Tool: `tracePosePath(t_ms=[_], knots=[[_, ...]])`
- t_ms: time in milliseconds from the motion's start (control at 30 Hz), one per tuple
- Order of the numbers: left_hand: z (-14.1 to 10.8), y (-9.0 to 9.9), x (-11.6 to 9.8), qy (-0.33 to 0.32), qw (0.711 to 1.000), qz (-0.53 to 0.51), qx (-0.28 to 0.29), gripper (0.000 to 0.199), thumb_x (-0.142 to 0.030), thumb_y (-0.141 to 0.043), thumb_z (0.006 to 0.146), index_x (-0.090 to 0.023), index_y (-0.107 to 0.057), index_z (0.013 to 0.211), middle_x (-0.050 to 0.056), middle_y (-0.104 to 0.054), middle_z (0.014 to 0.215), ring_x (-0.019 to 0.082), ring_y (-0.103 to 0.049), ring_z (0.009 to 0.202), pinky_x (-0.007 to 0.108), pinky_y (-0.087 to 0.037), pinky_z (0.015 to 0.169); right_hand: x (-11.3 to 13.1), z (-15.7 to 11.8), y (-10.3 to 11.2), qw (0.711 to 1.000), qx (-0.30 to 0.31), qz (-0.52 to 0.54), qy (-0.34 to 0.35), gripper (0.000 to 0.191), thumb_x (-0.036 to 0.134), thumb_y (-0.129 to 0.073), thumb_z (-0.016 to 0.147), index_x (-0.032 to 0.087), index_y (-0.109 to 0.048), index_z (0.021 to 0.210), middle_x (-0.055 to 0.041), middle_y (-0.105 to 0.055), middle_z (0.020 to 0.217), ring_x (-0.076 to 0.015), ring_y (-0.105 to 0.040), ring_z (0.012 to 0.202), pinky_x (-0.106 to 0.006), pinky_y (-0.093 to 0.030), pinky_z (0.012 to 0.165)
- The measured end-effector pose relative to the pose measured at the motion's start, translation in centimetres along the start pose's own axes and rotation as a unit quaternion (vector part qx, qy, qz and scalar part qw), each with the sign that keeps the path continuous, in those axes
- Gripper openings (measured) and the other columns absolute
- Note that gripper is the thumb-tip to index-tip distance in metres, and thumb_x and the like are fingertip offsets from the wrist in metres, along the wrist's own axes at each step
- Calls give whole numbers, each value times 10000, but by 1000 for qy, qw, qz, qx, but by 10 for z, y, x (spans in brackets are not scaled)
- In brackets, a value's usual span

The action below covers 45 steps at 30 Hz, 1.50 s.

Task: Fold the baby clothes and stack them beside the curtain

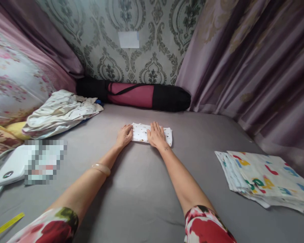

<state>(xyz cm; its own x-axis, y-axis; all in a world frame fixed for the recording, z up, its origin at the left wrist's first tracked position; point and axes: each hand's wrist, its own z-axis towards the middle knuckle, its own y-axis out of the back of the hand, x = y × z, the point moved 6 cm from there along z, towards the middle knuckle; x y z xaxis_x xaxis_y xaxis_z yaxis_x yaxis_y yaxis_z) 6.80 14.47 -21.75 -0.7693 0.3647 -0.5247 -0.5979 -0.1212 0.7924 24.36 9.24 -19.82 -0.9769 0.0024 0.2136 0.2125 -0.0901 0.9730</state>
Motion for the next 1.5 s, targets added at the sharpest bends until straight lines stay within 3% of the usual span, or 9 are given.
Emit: tracePosePath(t_ms=[200,433,600,800,933,1067,1367,1500], knots=[[1,2,-1,-10,1000,-13,4,384,-225,-396,899,-205,-623,1209,85,-599,1306,238,-507,1238,429,-300,1121,21,-5,-11,1000,17,7,18,593,353,-176,986,54,-312,1480,-114,-280,1553,-219,-195,1444,-399,-98,1177],[1,6,-7,-24,1000,-16,1,358,-187,-408,890,-193,-633,1169,82,-634,1245,222,-533,1203,405,-312,1116,20,3,-9,999,30,0,21,593,360,-208,987,40,-312,1476,-134,-280,1551,-240,-194,1444,-411,-117,1171],[0,11,-6,-11,996,-86,-23,343,-190,-408,893,-180,-646,1139,85,-663,1187,211,-560,1170,388,-356,1089,41,6,-6,999,7,3,48,577,347,-212,989,66,-302,1485,-119,-260,1561,-226,-181,1448,-400,-105,1172],[-3,21,7,81,964,-239,-83,382,-304,-364,953,-140,-636,1166,92,-668,1191,189,-598,1117,303,-447,990,45,4,-12,998,33,1,44,565,328,-243,977,67,-344,1468,-125,-305,1543,-244,-225,1433,-409,-126,1169],[-5,30,10,116,953,-260,-103,407,-328,-334,966,-152,-638,1171,73,-660,1221,182,-572,1169,297,-418,1020,50,16,-14,998,28,-9,49,562,332,-237,979,72,-342,1466,-126,-301,1545,-247,-213,1436,-418,-111,1168],[-6,34,11,141,946,-271,-109,444,-328,-295,969,-133,-641,1168,90,-655,1230,191,-561,1191,307,-402,1039,71,21,-16,998,-9,-9,61,566,336,-218,982,61,-341,1461,-133,-305,1542,-240,-202,1439,-421,-97,1165],[-2,27,18,142,940,-285,-118,450,-352,-286,976,-146,-653,1137,90,-666,1205,188,-574,1172,326,-408,1037,85,26,-23,998,13,-9,58,569,321,-230,972,52,-338,1462,-150,-325,1529,-258,-224,1431,-447,-110,1158],[-3,27,17,144,939,-290,-116,456,-349,-283,980,-130,-646,1149,96,-666,1201,194,-574,1175,313,-425,1021,103,32,-26,998,5,-3,58,593,333,-179,981,25,-287,1477,-155,-249,1559,-246,-166,1449,-423,-94,1165]])
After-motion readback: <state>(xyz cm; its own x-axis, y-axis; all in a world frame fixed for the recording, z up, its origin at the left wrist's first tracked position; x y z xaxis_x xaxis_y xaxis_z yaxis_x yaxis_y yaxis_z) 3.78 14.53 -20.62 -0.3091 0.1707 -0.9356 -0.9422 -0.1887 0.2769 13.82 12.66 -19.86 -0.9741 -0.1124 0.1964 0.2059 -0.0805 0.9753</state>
